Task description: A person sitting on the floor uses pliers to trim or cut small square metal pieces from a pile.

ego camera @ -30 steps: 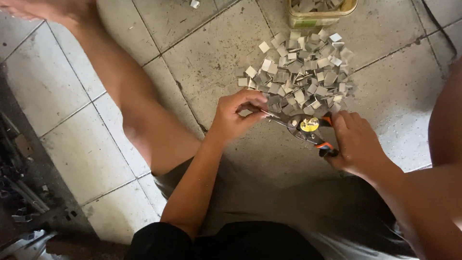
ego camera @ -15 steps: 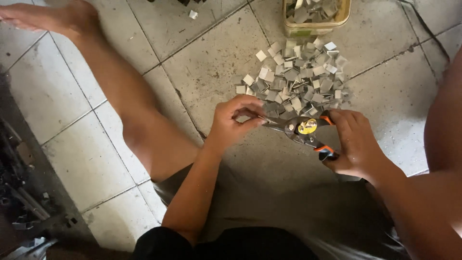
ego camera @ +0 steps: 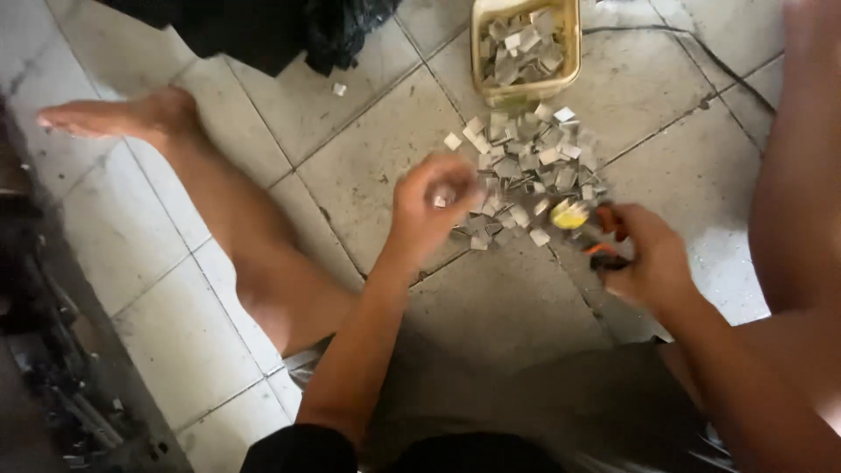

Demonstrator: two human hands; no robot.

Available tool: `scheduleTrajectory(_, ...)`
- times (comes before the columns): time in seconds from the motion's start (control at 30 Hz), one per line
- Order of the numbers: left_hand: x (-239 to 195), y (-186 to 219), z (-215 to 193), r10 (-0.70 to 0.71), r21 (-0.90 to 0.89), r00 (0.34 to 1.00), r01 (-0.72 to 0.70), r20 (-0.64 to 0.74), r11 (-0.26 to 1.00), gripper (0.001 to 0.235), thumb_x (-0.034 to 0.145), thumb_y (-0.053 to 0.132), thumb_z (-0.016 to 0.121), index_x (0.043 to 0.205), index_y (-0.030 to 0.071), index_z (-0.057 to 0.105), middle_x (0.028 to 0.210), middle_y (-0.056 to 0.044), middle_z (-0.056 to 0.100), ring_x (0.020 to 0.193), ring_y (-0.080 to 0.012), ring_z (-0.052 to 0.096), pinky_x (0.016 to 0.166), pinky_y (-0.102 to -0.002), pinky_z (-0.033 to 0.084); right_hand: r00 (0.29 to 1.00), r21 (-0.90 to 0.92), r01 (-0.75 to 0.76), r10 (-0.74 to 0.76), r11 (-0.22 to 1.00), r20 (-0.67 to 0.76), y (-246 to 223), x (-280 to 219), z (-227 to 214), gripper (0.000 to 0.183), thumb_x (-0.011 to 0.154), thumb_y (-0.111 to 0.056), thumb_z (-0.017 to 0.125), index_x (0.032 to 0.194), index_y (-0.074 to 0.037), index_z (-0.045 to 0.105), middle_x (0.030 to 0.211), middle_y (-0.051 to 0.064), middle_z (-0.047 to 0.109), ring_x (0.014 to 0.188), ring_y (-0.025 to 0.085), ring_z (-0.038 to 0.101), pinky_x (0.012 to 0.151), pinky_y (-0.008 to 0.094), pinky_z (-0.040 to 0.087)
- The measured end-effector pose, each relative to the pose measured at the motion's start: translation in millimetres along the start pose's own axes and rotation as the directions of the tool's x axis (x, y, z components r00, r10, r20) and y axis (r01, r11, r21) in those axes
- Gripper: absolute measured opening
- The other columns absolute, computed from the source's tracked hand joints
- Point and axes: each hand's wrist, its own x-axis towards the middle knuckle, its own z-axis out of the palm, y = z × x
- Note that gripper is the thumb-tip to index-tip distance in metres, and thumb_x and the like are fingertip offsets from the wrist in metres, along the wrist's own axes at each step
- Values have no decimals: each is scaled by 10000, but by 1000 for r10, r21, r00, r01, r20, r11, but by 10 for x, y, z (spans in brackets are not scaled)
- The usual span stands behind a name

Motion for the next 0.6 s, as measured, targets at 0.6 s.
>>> scheduleTrajectory(0.6, 458, -1374, -395, -54, 719, 996, 93, -78, 688, 353, 729, 51, 813, 1073, 60, 733, 970, -108, 701, 834, -235, 688, 788, -328, 561, 992, 191, -98, 111, 977, -56, -218, -44, -345, 767, 607, 10, 806, 1325, 78, 544, 1095, 208, 691, 943, 295, 695, 826, 379, 526)
